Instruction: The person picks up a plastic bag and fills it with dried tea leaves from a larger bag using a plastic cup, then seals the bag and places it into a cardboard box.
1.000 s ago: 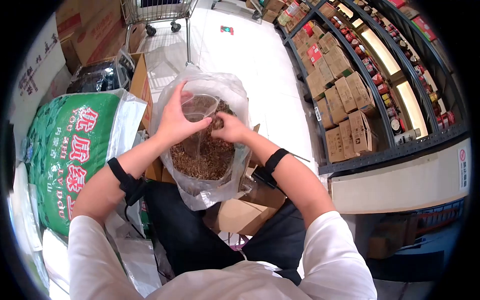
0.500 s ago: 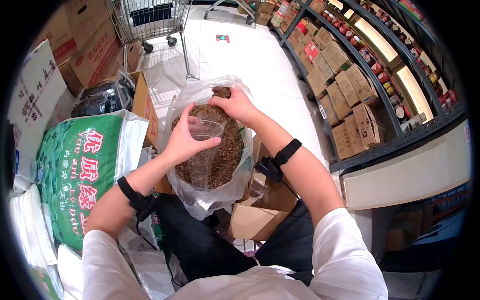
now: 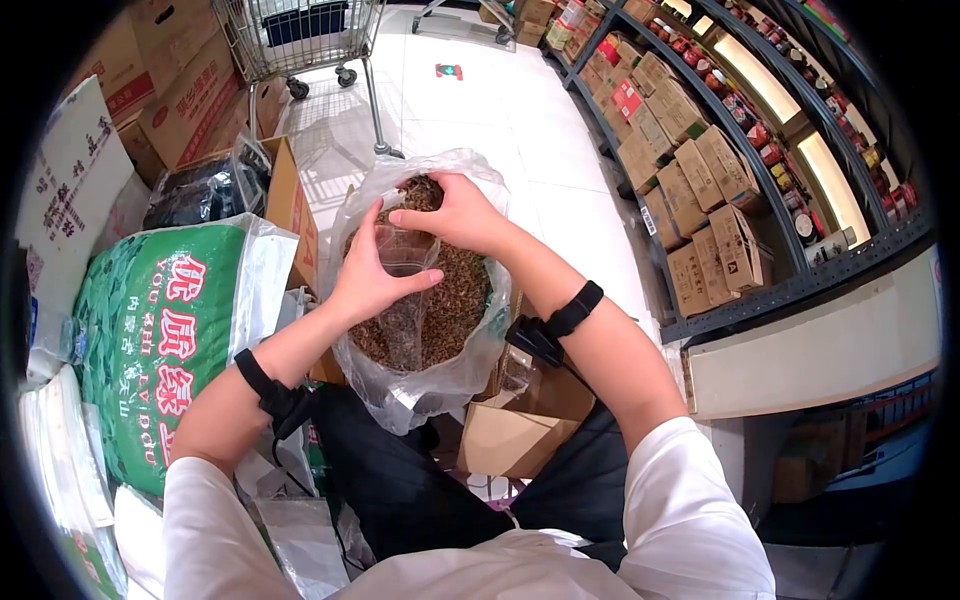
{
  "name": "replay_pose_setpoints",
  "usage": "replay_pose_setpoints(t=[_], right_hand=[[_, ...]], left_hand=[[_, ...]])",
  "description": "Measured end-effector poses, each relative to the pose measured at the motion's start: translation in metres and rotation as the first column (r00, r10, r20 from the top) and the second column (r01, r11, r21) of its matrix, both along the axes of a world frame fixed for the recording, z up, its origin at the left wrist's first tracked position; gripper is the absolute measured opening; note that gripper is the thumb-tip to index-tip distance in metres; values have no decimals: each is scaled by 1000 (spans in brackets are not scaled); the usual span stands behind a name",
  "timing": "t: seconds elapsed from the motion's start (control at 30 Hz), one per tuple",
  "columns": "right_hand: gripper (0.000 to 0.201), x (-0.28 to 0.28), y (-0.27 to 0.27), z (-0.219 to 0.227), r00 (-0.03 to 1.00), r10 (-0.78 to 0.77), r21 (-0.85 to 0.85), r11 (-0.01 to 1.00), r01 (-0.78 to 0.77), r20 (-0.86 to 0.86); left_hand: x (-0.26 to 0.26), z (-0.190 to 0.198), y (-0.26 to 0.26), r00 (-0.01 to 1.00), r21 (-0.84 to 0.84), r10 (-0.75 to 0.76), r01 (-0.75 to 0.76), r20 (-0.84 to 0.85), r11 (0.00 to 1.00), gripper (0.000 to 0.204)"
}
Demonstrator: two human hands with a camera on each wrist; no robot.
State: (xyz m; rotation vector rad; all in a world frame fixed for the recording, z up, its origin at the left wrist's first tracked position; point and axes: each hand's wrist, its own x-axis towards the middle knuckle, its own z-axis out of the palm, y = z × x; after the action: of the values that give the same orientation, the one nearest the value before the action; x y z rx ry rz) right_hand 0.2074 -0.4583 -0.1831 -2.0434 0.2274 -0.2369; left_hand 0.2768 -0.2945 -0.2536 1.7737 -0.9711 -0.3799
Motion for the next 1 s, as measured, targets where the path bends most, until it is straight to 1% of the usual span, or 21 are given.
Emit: replay_pose_setpoints(t=[0.07,0.27,0.33,0.37,0.43,0.57,0.63,0.67,0.73,0.77,0.83,0.87,0.93,1.0], right_hand=[[51,-1,0,1,1000,1,24,1000,-1,-6],[40,1,-1,2,999,19,59,998,-17,-39],[34,2,0,1,999,3,141,990,2,-41],[34,2,-1,0,999,3,141,990,3,-40],[34,2,-3,-2,998,56,284,958,-41,-43],[34,1,-4,-4,994,85,270,961,-63,-70],[32,-1,-1,-4,999,32,211,977,-28,-17],[32,0,-4,-7,999,33,211,977,-29,-17],[29,1,-10,-14,999,-34,90,995,31,27],[29,0,-14,-16,999,-34,90,995,31,27],[32,-2,-16,-14,987,-156,197,969,147,28],[32,-2,-17,-15,987,-156,196,969,148,29],[36,0,-20,-23,950,-310,185,933,308,-19],[37,3,-23,-42,948,-318,150,936,317,-19]], left_hand=[[-1,0,0,1000,-2,0,0,0,1000,126],[-1,-2,0,1000,3,6,-6,1,1000,126],[-1,-1,0,1000,8,11,-11,7,1000,126],[-1,0,1,1000,11,8,-8,-3,1000,126],[-1,1,1,1000,10,4,-4,-9,1000,126],[-1,1,1,1000,25,5,-5,-13,1000,126],[-1,2,2,1000,26,5,-5,-26,1000,126],[-1,3,2,1000,25,10,-9,-23,1000,125],[-1,3,3,1000,24,15,-14,-20,1000,124],[-1,2,3,1000,8,22,-22,-8,1000,123],[-1,2,2,1000,-10,30,-29,5,1000,122],[-1,3,2,1000,-37,24,-24,-5,999,119],[0,4,3,1000,-65,17,-17,-13,998,117],[-1,5,4,998,-171,0,10,59,985,114]])
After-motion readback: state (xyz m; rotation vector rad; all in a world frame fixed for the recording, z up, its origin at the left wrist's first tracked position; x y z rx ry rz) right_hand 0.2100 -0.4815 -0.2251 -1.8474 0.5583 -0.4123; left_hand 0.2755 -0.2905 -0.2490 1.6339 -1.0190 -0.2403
